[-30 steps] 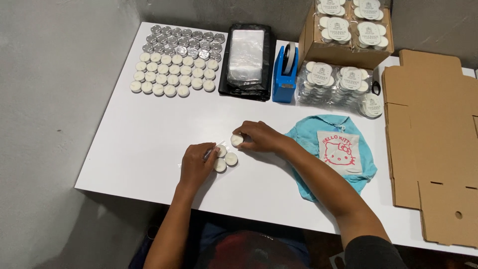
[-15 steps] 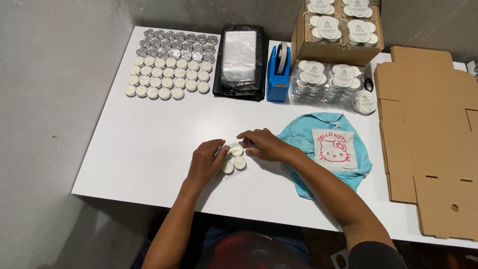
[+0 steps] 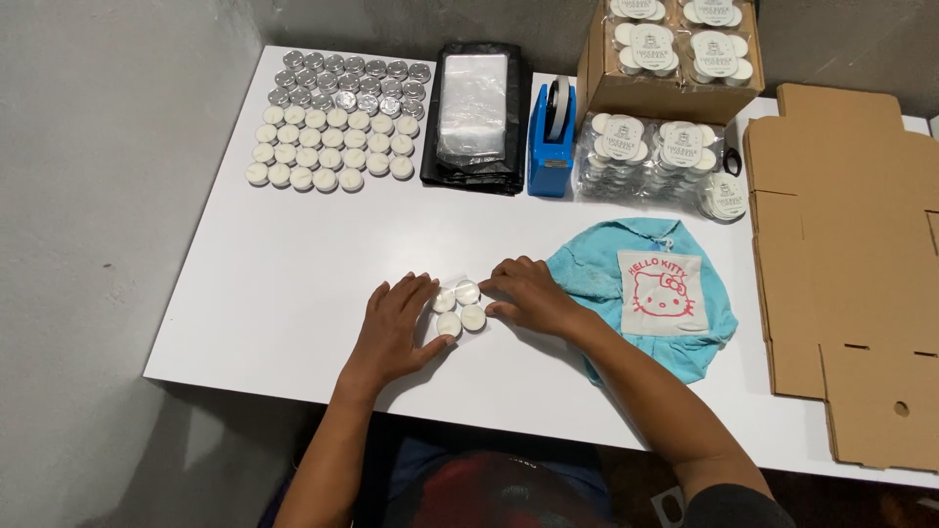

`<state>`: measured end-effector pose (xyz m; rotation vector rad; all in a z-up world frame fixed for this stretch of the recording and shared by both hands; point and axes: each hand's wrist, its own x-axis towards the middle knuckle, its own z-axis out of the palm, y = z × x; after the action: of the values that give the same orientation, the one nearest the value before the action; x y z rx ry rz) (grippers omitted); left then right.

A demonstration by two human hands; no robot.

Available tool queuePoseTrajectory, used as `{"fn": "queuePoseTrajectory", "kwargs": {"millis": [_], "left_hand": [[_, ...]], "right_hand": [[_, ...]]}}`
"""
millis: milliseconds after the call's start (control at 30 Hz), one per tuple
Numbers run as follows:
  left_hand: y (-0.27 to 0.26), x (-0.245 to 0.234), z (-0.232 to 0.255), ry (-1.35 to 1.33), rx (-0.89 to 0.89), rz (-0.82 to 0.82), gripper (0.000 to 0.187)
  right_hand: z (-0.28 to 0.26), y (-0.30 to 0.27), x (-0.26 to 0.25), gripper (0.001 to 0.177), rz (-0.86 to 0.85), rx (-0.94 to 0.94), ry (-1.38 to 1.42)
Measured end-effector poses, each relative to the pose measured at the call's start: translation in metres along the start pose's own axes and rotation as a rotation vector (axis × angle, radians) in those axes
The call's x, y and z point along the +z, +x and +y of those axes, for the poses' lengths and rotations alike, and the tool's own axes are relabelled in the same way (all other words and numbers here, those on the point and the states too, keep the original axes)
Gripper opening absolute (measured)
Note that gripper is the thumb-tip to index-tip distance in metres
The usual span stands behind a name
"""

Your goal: Cleaning small tealight candles by wiping them with a cloth and then packaging them into plastic bags.

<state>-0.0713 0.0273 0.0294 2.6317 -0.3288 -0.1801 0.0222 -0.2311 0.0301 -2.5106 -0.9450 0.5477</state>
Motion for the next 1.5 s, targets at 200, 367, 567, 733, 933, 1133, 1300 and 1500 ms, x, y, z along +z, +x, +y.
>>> {"fn": "queuePoseTrajectory", "kwargs": {"millis": [200,367,567,733,933,1133,1300,1500], "left_hand": [[0.004,0.011,-0.006,0.058,0.002,-0.065,0.082],[0.006,0.013,-0.005,0.048,0.001,-0.056,0.082],[0.011,0.016,-0.004,0.033,0.029,-0.046,0.084],[0.002,0.007,-0.004,0.022,0.003,-0.037,0.09],[-0.004,0.006,-0.007,0.024,-0.035,-0.056,0.092],[0.001,0.011,-0.003,0.042,-0.009,-0.08,0.089],[0.006,0.019,-0.003,0.047,0.032,-0.066,0.089],[0.004,0.015,-0.007,0.035,0.021,-0.07,0.09]], "right_hand": [[0.01,0.003,0.011,0.037,0.031,-0.024,0.051],[0.015,0.006,0.019,0.035,0.058,-0.034,0.063],[0.012,0.006,0.022,0.033,0.084,-0.037,0.009],[0.017,0.002,0.023,0.029,0.095,-0.042,-0.05],[0.011,0.003,0.022,0.033,0.091,-0.059,-0.058],[0.0,0.002,0.019,0.033,0.098,-0.005,-0.076],[0.0,0.004,0.025,0.033,0.098,-0.007,-0.1],[0.01,0.002,0.029,0.031,0.133,-0.027,-0.033]]}}
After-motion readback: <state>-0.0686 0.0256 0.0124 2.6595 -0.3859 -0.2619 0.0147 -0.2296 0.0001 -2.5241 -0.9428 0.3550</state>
